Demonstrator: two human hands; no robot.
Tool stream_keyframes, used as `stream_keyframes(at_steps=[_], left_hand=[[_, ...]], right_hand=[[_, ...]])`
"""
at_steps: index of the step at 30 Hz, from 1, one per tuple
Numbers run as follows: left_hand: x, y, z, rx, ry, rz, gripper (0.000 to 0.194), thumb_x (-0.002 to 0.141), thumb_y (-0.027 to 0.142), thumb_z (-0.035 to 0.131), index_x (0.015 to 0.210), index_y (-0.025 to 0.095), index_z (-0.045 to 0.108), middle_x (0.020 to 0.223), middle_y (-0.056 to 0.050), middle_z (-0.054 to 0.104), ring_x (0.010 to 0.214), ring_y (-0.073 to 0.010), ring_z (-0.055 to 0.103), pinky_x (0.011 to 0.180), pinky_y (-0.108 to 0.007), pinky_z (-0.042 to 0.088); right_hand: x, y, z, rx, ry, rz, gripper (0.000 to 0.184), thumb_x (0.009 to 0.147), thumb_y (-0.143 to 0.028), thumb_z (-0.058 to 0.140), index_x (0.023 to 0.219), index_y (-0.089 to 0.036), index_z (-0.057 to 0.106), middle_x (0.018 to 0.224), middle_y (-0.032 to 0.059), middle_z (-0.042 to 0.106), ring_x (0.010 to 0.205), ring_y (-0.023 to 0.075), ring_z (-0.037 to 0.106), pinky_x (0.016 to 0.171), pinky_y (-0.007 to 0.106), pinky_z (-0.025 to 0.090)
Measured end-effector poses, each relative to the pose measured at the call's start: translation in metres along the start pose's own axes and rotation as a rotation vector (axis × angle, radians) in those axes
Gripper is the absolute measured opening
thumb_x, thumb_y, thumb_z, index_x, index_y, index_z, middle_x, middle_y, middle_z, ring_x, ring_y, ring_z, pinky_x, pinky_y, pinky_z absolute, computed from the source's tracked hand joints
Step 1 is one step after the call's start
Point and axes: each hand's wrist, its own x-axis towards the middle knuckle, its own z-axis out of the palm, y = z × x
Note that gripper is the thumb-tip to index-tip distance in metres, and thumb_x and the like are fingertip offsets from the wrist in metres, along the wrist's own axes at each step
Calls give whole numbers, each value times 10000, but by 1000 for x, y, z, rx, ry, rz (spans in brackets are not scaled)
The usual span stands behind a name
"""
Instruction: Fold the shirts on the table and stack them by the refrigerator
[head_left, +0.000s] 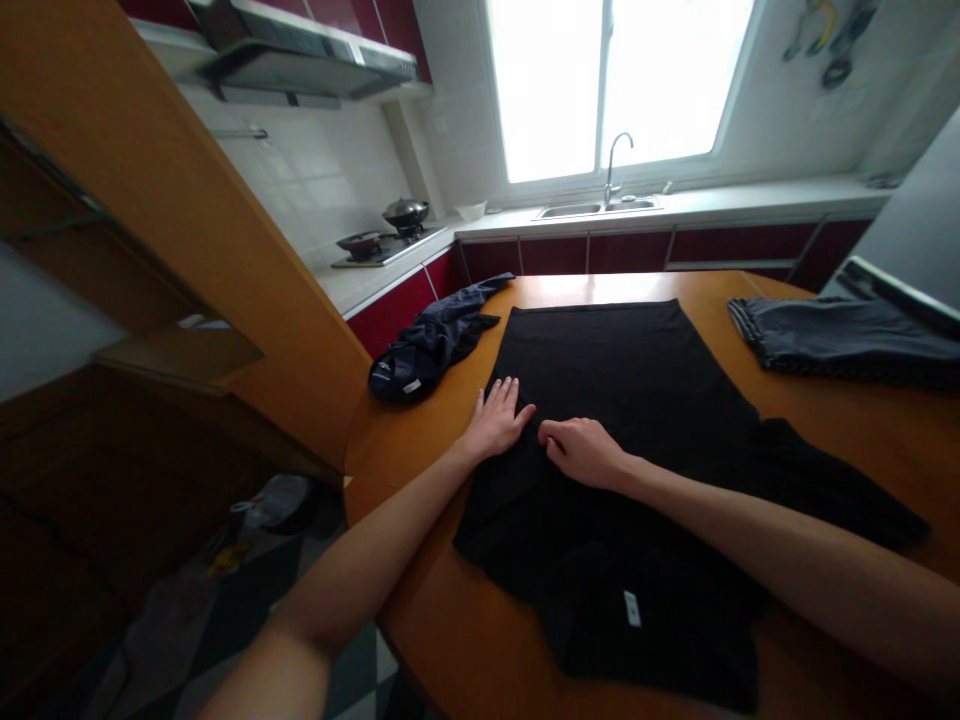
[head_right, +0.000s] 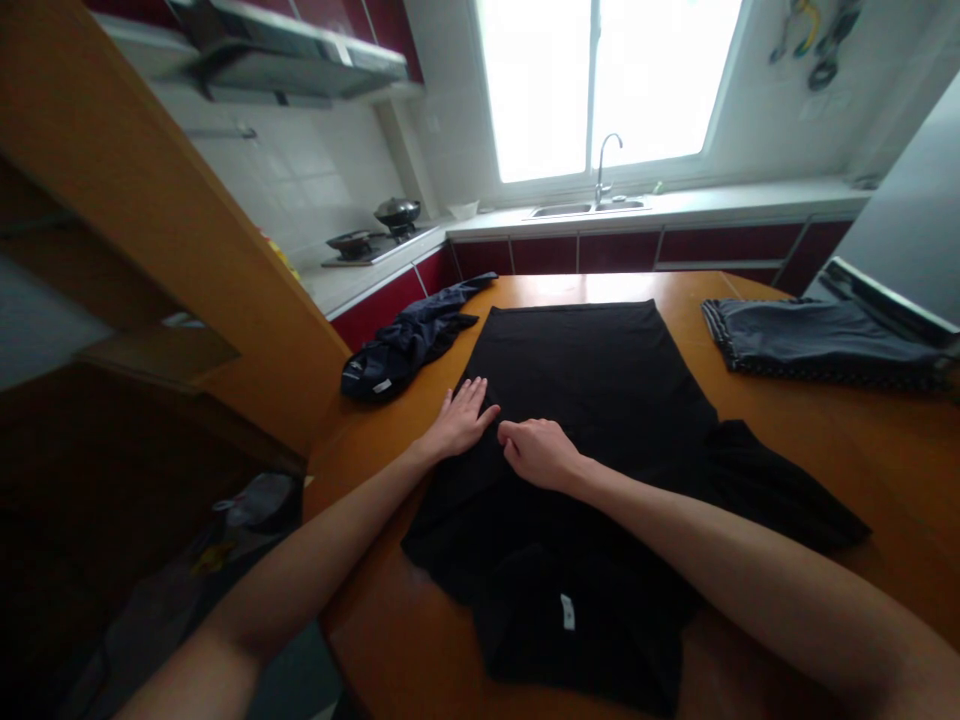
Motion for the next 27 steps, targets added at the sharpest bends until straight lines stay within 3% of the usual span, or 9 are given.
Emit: stream_keyframes(at_steps=[13,16,19,23,25,27], left_hand=[[6,-10,3,-21,21,-8,723,1021,605,222,1592,162,227,1661,-112,170,1540,-302,108,1218,-570,94],[8,-18,-2,-67,50,-16,690,1029,575,262,1582,162,250,1653,-136,198,1533,-314,138,1211,-568,135],[6,-24,-15,-107,144,44,626,1027,482,382,1541,128,340,1612,-166,312,1510,-295,240,1212,-492,213],[-4,-23,-39,-241,256,215,410,945,337,571,1309,158,626,1328,-124,628,1240,-237,582,1082,-349,429],[-9,-20,-46,-320,205,265,266,906,325,621,1100,177,727,1077,-81,707,975,-203,668,897,-309,518],[-12,-18,-46,-380,92,284,194,878,335,650,936,177,745,864,-39,697,773,-165,640,720,-267,511]], right_hand=[[0,-1,0,14,-3,9,225,900,-181,457,965,-239,665,860,20,737,788,178,676,721,258,369],[0,-2,-1,16,-6,12,225,904,-181,462,975,-239,667,881,19,741,810,180,680,727,257,370],[0,-2,-2,14,-18,15,227,914,-185,460,988,-238,669,891,20,741,815,179,682,728,257,370],[0,-2,-2,18,-25,9,226,924,-189,456,997,-243,664,891,16,740,797,175,679,721,260,368],[0,-2,-3,19,-21,7,223,923,-186,454,987,-245,660,883,15,739,789,176,676,715,264,364],[0,-2,-4,19,-25,9,223,922,-182,454,984,-245,659,875,15,737,791,178,674,717,266,362]])
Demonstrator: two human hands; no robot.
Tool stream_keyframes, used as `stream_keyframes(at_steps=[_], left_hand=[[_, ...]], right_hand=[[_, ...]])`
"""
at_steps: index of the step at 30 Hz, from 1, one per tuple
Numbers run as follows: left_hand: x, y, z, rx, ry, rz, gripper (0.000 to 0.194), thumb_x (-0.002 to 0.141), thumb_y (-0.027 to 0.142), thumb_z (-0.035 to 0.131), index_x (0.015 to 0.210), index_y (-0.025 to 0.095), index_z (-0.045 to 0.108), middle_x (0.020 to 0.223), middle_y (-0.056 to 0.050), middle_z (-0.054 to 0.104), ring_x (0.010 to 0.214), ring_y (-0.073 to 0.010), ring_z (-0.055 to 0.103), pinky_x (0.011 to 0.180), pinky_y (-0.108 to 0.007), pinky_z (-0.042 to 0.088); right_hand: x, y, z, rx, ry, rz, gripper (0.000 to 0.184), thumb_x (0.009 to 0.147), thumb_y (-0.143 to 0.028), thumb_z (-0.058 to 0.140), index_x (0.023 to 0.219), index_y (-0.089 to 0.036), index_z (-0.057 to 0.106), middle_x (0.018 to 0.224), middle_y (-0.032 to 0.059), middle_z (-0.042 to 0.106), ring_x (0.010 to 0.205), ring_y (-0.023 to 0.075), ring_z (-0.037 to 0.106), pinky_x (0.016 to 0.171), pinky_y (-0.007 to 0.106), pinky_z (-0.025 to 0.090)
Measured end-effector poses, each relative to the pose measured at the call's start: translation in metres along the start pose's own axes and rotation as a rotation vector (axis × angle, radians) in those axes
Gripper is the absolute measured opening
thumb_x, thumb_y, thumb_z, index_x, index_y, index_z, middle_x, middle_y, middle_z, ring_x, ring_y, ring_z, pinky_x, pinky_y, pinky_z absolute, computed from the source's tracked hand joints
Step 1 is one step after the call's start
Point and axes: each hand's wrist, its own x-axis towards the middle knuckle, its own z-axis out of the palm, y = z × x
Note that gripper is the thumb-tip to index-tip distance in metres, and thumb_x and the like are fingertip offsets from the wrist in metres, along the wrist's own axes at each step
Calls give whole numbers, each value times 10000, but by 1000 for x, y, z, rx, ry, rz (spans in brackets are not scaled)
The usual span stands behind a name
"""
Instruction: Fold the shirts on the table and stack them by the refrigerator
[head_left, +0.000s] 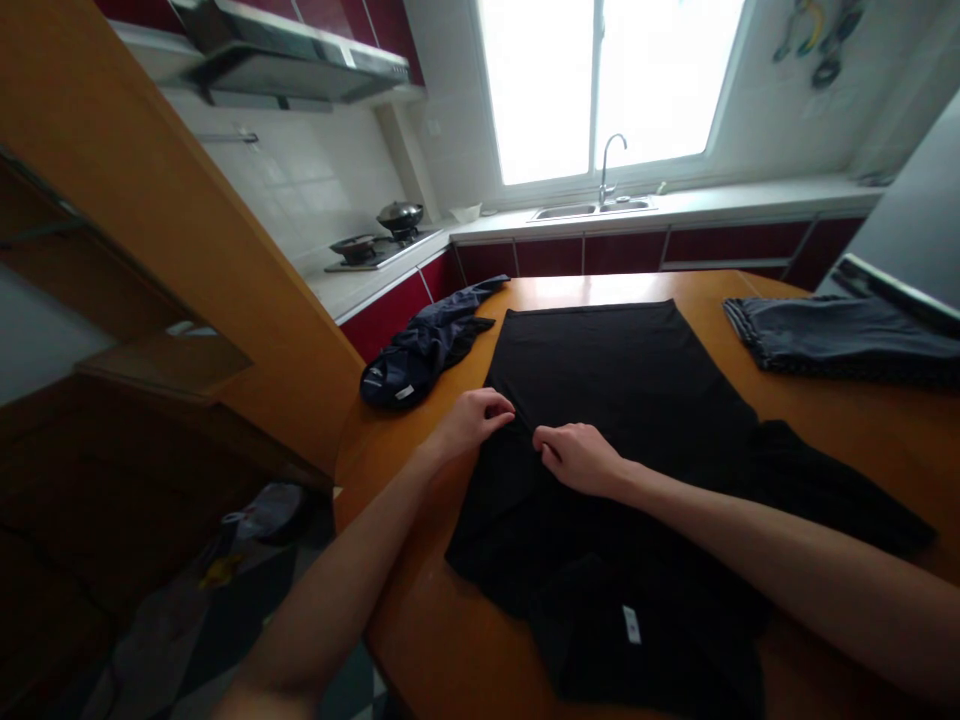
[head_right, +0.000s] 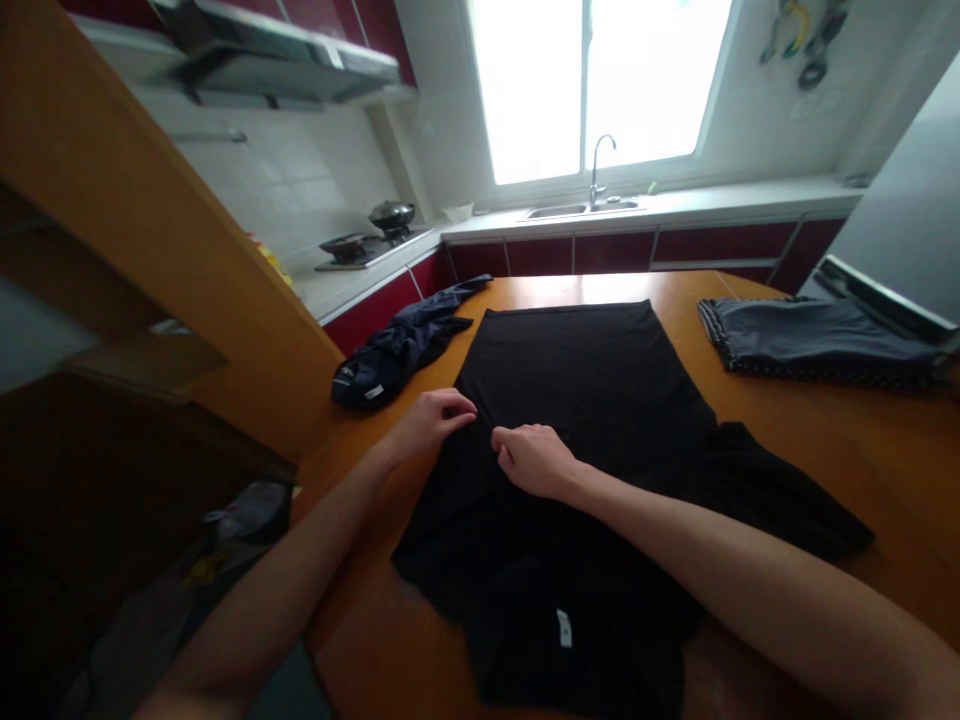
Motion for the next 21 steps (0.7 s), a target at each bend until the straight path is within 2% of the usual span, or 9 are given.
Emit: stream_keyframes(at_steps=[2,4,7,12,15,18,21], left_hand=[[-1,0,5,-64,-100,-27,176,852,342,669,869,176,725,727,0,651,665,-138,583,616,-236,459],[0,-1,11,-103,-149,-50,170,843,343,670,849,176,703,676,21,621,621,-123,548,573,-221,421],[1,-3,15,-102,-115,-49,158,861,321,643,861,174,701,712,12,649,645,-129,570,593,-228,435],[3,-4,12,-45,47,-22,190,872,256,616,1010,174,719,943,-47,724,825,-178,660,773,-290,529],[2,-1,15,29,83,27,232,879,222,599,1070,180,723,1079,-76,709,1005,-210,658,937,-335,521],[-1,2,24,144,69,44,339,901,213,562,1217,180,680,1260,-98,654,1198,-231,591,1081,-363,448],[-2,2,36,236,-22,-1,483,957,232,463,1424,125,521,1485,-136,503,1388,-230,452,1176,-363,345]], right_hand=[[0,-1,-1,1,-15,10,222,923,-182,457,989,-242,660,870,16,735,795,179,672,719,266,360],[0,-2,-2,8,-29,14,221,928,-185,457,995,-240,660,866,17,733,791,176,669,719,265,359],[0,-2,-2,16,-31,8,229,928,-180,451,995,-241,661,867,15,732,781,171,663,721,263,358],[1,-2,-2,2,-23,16,225,921,-180,461,1001,-241,662,868,17,733,772,174,663,713,262,353],[0,-4,-4,6,-34,24,226,918,-179,467,1004,-242,665,873,17,737,773,176,669,706,262,351],[0,-4,-5,9,-38,29,221,926,-183,464,1001,-240,664,885,22,743,779,176,675,708,264,352],[0,-4,-4,6,-26,33,207,926,-186,468,985,-239,659,881,21,743,781,176,677,704,265,351]])
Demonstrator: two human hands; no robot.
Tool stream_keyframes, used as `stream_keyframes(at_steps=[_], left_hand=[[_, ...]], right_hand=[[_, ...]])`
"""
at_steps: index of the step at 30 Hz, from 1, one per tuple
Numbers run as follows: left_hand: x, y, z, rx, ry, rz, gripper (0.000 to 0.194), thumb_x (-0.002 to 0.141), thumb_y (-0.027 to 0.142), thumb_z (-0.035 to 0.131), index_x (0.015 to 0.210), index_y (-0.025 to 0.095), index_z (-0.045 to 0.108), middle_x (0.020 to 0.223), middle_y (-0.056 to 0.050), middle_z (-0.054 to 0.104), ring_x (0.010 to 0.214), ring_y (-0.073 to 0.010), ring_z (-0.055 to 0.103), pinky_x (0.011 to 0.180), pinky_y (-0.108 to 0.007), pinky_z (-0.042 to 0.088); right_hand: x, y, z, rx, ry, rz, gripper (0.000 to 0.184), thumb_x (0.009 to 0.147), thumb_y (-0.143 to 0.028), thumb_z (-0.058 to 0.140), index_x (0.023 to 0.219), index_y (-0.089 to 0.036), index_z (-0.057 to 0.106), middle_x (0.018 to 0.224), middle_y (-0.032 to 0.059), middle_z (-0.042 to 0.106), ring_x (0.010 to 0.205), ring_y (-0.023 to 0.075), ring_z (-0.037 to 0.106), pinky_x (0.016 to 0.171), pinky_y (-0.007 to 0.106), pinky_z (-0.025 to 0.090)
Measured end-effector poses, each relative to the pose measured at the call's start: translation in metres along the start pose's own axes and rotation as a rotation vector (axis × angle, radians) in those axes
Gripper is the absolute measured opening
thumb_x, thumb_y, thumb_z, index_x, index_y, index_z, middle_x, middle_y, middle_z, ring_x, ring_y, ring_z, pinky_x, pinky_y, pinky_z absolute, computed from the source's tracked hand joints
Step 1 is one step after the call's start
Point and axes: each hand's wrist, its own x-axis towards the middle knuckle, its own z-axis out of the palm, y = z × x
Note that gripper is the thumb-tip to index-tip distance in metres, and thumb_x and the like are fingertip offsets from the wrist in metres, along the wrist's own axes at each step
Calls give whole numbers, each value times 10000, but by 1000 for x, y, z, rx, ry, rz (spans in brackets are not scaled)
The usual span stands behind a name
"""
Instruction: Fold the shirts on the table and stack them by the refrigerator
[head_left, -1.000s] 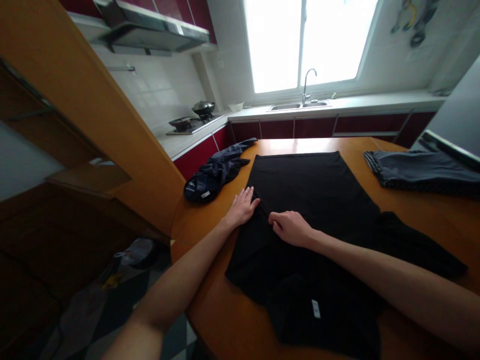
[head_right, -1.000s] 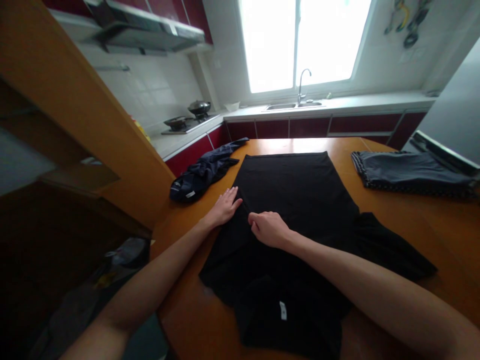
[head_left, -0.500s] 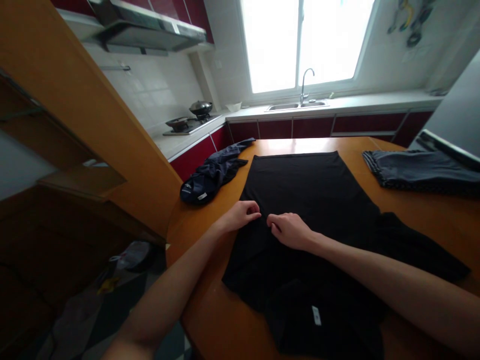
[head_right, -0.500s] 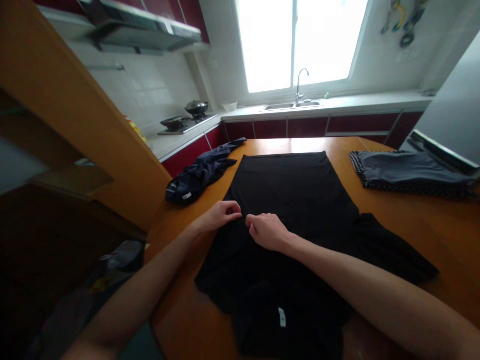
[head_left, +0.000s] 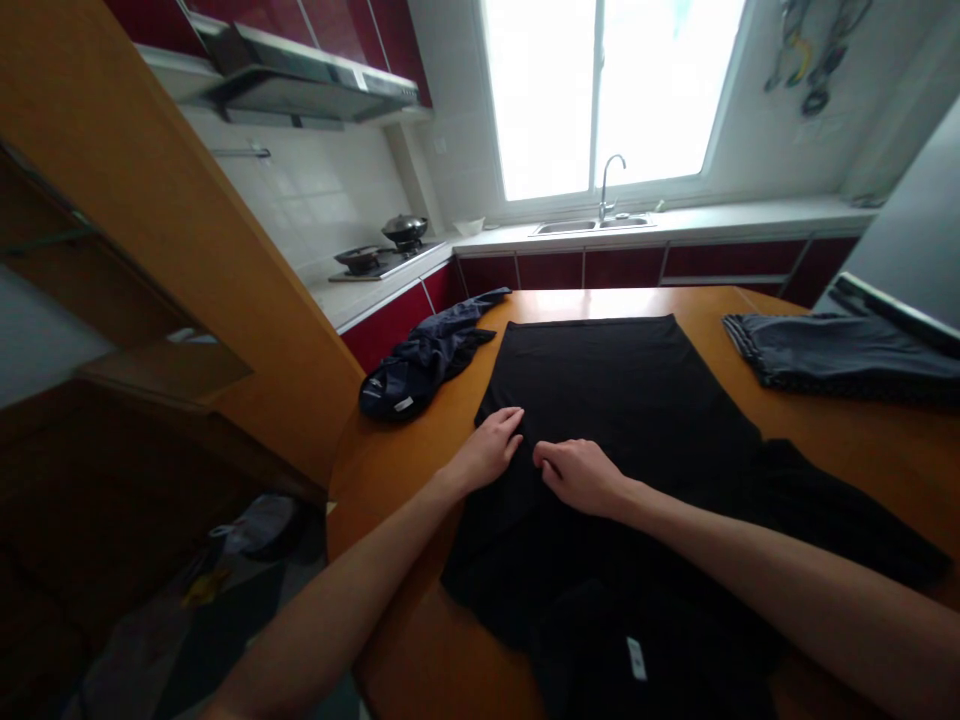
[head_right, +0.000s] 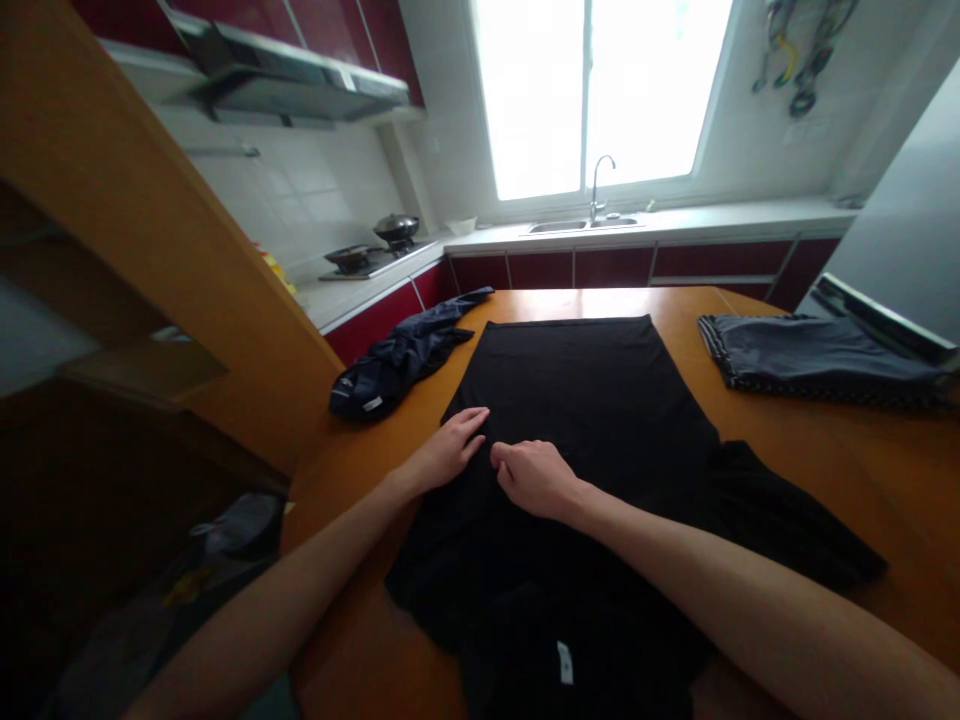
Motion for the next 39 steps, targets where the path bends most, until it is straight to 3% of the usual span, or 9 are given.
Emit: stream_keyframes(at_steps=[6,16,22,27,30,35,39], left_hand=[[0,4,13,125,-117,-91,607,1039,392,305,1573,107,256,1644,-147,224,1529,-241,182,1233,-430,170],[9,-9,11,165,-84,-147,718,1026,590,251,1600,161,200,1656,-116,186,1536,-269,145,1226,-502,130],[16,-23,4,88,35,-206,617,1041,460,307,1555,118,321,1619,-126,306,1514,-265,236,1222,-486,200],[10,-21,-14,2,228,-144,479,995,241,346,1391,83,563,1485,-129,522,1411,-193,445,1198,-332,317],[1,-8,-10,-34,163,-83,478,989,215,327,1374,107,588,1468,-107,544,1379,-172,486,1184,-306,346],[-6,11,12,95,-52,-66,563,1027,347,328,1517,79,398,1619,-136,294,1514,-240,237,1235,-426,222],[-3,10,19,172,-101,-90,614,1046,441,280,1557,101,321,1649,-127,199,1535,-243,146,1241,-448,159]], right_hand=[[-1,-1,2,34,42,-8,169,887,-173,502,913,-236,657,848,8,721,754,163,656,701,263,354],[1,2,4,83,60,-44,163,854,-145,514,907,-227,644,861,4,715,741,150,641,707,247,371],[2,1,4,58,39,-35,176,867,-153,506,928,-236,649,900,10,726,793,163,663,719,256,374],[2,1,5,73,56,-46,178,876,-155,501,933,-243,645,899,5,723,769,156,656,715,253,377],[1,2,6,88,67,-51,166,869,-156,508,923,-242,640,877,1,717,746,153,649,704,250,374],[1,2,6,80,73,-45,166,875,-161,493,899,-236,638,869,9,720,769,162,657,710,256,371],[2,2,5,76,54,-37,165,874,-166,496,909,-235,641,878,20,724,780,167,660,718,259,376]])
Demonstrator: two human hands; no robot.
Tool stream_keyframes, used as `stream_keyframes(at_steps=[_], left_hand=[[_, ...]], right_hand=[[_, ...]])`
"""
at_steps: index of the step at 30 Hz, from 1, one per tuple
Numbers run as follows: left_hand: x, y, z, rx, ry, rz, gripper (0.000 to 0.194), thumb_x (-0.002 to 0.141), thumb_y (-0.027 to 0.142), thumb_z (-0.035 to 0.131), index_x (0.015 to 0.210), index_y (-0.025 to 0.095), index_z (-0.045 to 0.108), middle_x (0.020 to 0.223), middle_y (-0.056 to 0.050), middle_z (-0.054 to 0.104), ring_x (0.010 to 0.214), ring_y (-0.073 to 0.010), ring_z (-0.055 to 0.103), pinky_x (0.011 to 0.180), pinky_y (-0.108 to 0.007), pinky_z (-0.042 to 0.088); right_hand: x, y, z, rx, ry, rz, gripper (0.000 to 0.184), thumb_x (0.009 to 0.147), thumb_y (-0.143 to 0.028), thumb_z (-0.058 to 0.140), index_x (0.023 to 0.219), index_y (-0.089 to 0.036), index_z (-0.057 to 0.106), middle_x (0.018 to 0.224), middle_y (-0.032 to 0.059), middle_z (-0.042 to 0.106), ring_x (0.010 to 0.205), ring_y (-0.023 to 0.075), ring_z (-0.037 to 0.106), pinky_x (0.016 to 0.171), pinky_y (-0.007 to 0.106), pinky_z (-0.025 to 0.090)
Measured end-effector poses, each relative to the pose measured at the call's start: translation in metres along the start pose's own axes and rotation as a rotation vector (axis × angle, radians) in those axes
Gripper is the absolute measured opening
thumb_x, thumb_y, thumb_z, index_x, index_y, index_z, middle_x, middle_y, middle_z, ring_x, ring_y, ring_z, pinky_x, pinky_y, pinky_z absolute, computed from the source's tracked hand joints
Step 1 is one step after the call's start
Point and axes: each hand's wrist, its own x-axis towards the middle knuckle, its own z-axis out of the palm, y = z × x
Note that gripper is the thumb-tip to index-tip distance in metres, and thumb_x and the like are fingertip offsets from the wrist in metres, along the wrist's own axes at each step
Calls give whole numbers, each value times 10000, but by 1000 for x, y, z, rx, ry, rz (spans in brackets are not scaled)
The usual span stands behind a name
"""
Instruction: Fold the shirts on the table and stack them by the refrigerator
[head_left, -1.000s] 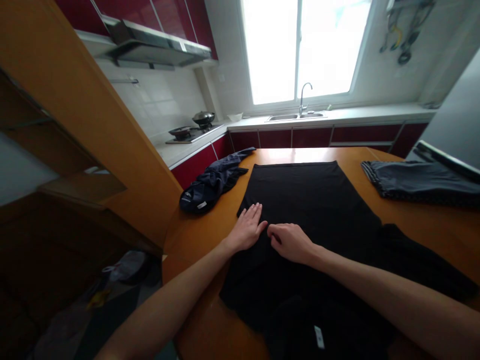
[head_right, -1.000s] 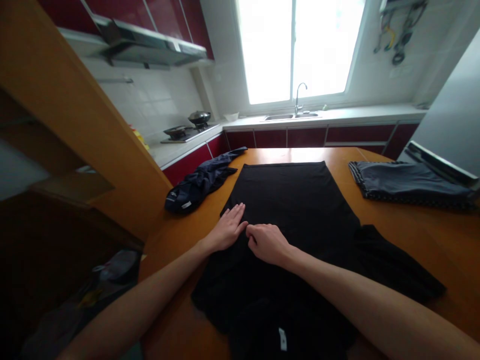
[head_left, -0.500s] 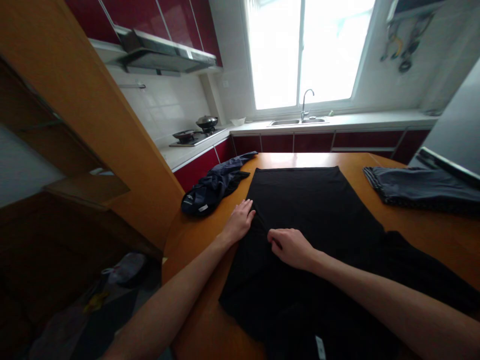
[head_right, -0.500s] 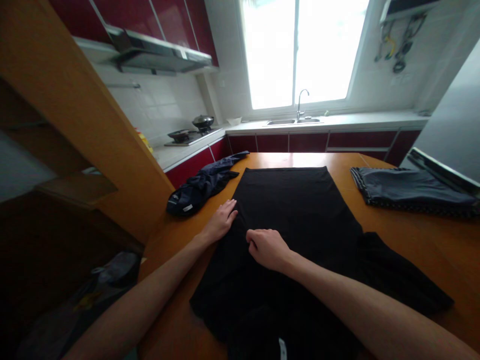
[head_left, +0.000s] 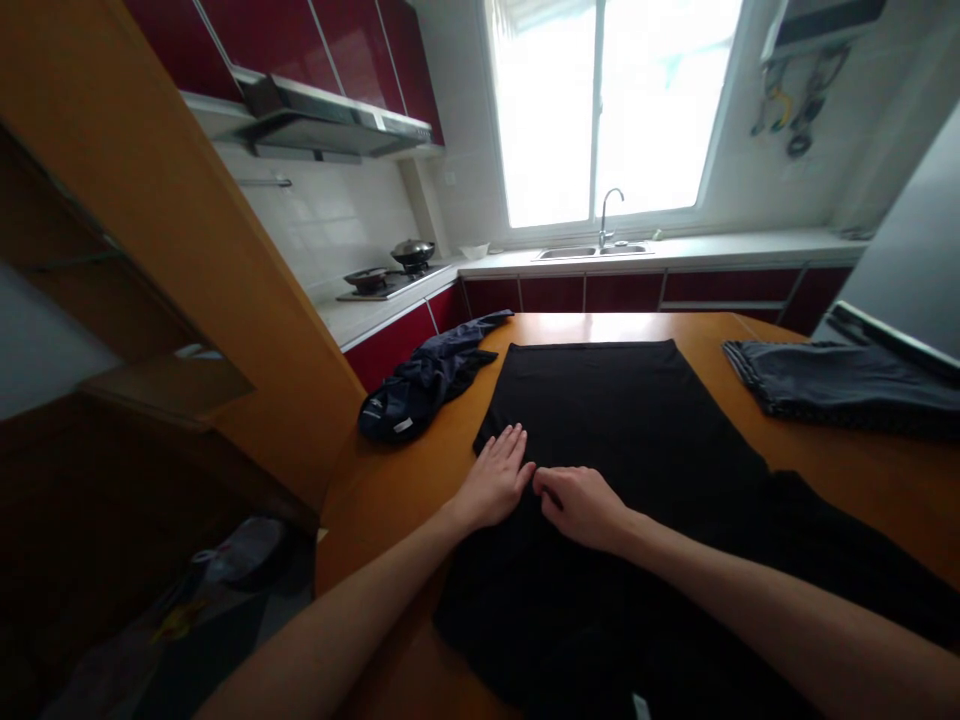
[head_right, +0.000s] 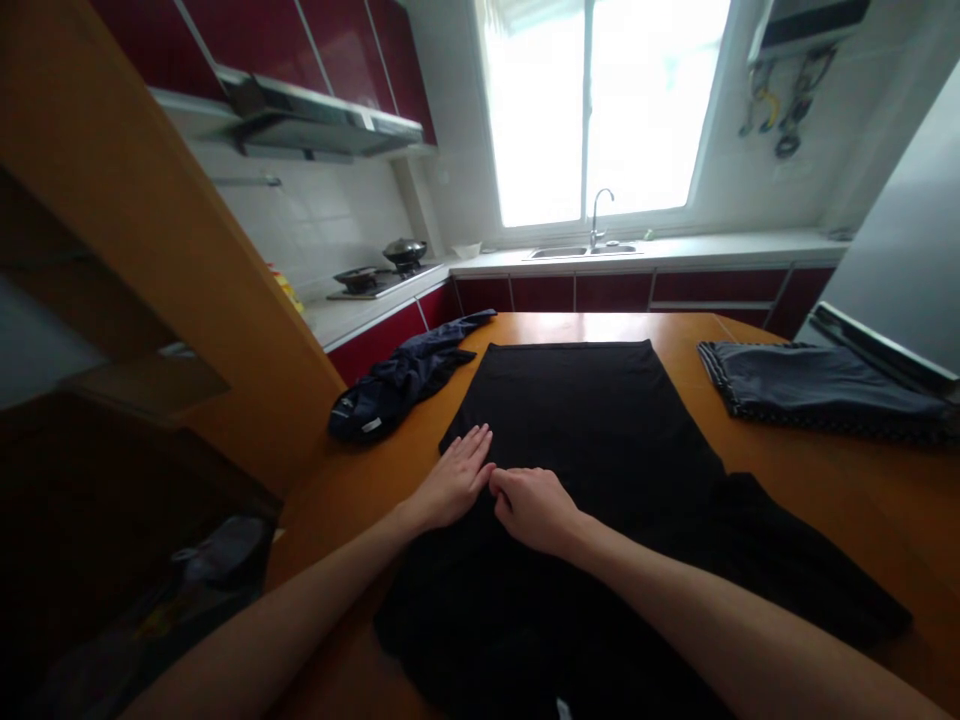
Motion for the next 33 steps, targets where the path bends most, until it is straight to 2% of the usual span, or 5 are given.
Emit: stream_keyframes(at_steps=[8,13,19,27,33], left_hand=[[0,-19,-26,-172,-113,103,740,990,509,461,1591,147,224,1668,-151,90,1544,-287,51,1234,-490,122],[-16,-28,-73,-559,-122,158,517,945,556,562,1242,143,653,1295,-178,640,1197,-277,619,1028,-409,482],[-25,-30,-78,-1000,-1055,158,530,805,589,744,1110,157,738,970,-103,762,872,-234,745,790,-327,601],[-20,2,-64,-956,-1600,193,468,722,590,805,928,169,802,899,-116,782,859,-308,764,729,-380,641],[-22,7,-71,-1072,-904,182,446,835,591,694,806,146,722,776,-109,759,666,-223,743,571,-288,591]], right_hand=[[-1,0,-2,1,-3,-15,157,870,-155,493,911,-228,626,845,9,707,757,156,644,697,252,358],[-1,2,0,7,-3,-30,149,868,-163,498,918,-234,620,837,-4,694,717,145,621,662,250,337],[-1,1,0,15,-4,-12,167,866,-157,488,912,-237,628,857,2,704,751,152,631,676,256,336],[-2,2,-2,-18,-23,0,165,867,-168,501,913,-233,646,843,9,707,725,155,618,649,262,313],[-1,2,-1,0,-10,11,182,868,-177,510,933,-230,671,860,21,716,745,165,627,662,253,342]])
